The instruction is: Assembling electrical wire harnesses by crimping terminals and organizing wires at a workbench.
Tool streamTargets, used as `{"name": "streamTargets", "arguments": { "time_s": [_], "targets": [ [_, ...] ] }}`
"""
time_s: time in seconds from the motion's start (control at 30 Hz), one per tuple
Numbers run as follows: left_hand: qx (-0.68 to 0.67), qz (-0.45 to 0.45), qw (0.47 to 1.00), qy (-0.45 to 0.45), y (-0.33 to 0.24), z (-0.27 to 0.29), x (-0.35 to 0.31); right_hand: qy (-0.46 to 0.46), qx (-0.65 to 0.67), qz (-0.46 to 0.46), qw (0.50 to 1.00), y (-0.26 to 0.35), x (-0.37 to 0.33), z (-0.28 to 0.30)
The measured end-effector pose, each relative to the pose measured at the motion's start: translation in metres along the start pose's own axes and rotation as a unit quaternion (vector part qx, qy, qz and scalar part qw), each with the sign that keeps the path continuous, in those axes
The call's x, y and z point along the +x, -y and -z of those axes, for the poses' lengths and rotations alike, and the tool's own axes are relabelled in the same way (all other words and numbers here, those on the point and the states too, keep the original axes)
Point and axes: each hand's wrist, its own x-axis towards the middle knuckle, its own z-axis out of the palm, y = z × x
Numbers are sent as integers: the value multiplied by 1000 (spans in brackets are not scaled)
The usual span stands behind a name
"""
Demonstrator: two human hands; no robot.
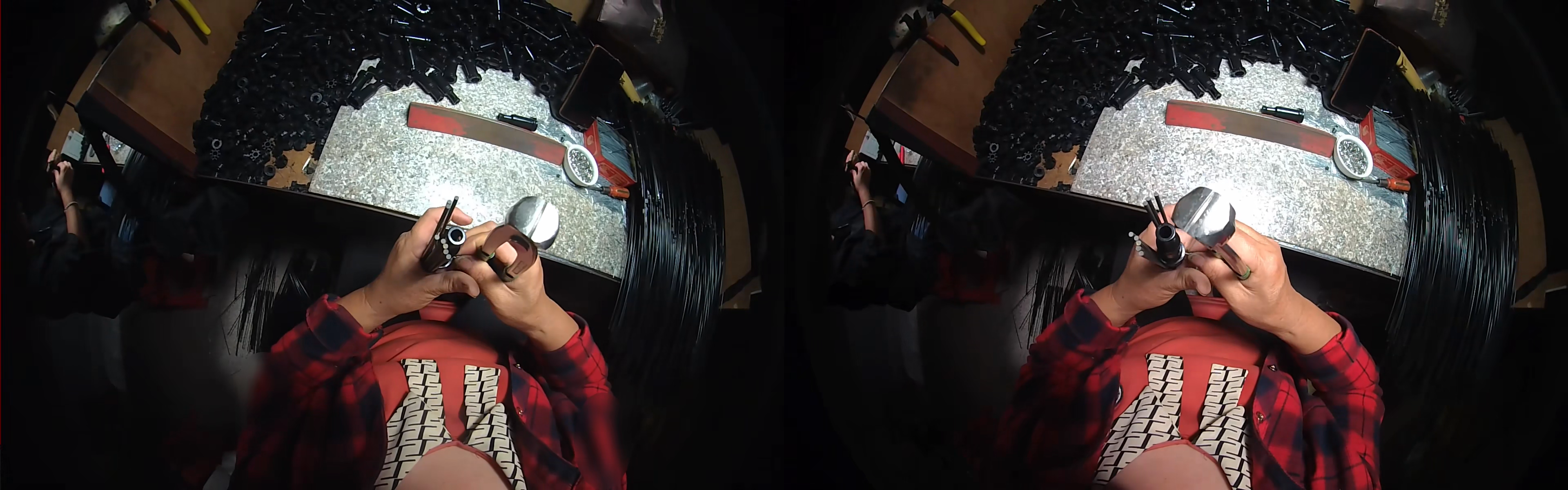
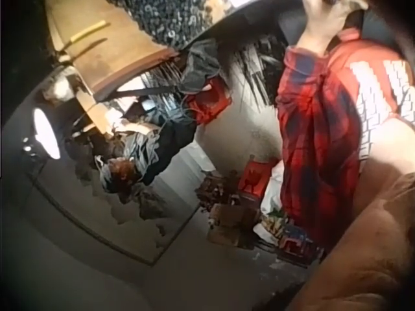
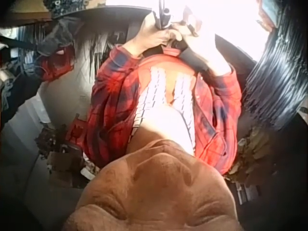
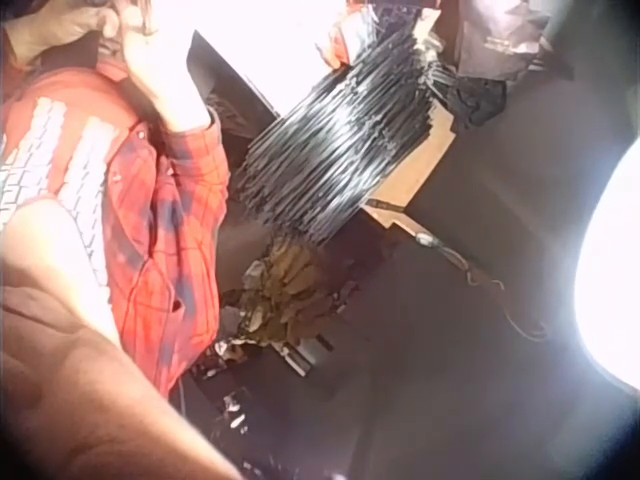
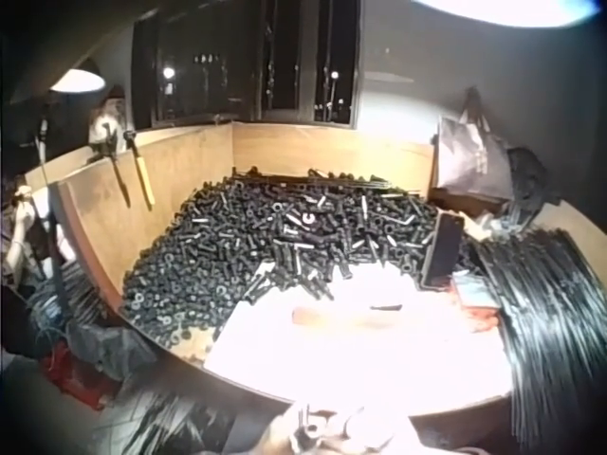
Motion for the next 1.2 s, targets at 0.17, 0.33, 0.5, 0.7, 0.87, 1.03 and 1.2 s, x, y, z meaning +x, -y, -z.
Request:
{"name": "streamTargets", "arguments": {
  "time_s": [0.17,0.33,0.5,0.7,0.87,1.03,1.2],
  "targets": [
    [27,-9,1000,-1,0,0,-1,-18,-4,34,999,-6,0,-3],
    [19,-10,1000,-7,1,0,-2,-12,-8,38,999,-8,0,-4],
    [24,1,1000,-3,1,3,-3,3,-9,27,1000,-1,4,-3],
    [13,7,1000,-5,3,2,-2,-8,-19,34,999,-5,4,-4],
    [-41,28,999,-15,7,3,-4,-11,-19,45,999,-8,3,-8],
    [-63,95,993,-17,-3,4,-6,-17,-40,94,995,-15,4,-11],
    [-87,115,989,30,8,16,-9,-36,2,97,995,-7,11,-19]
  ]
}}
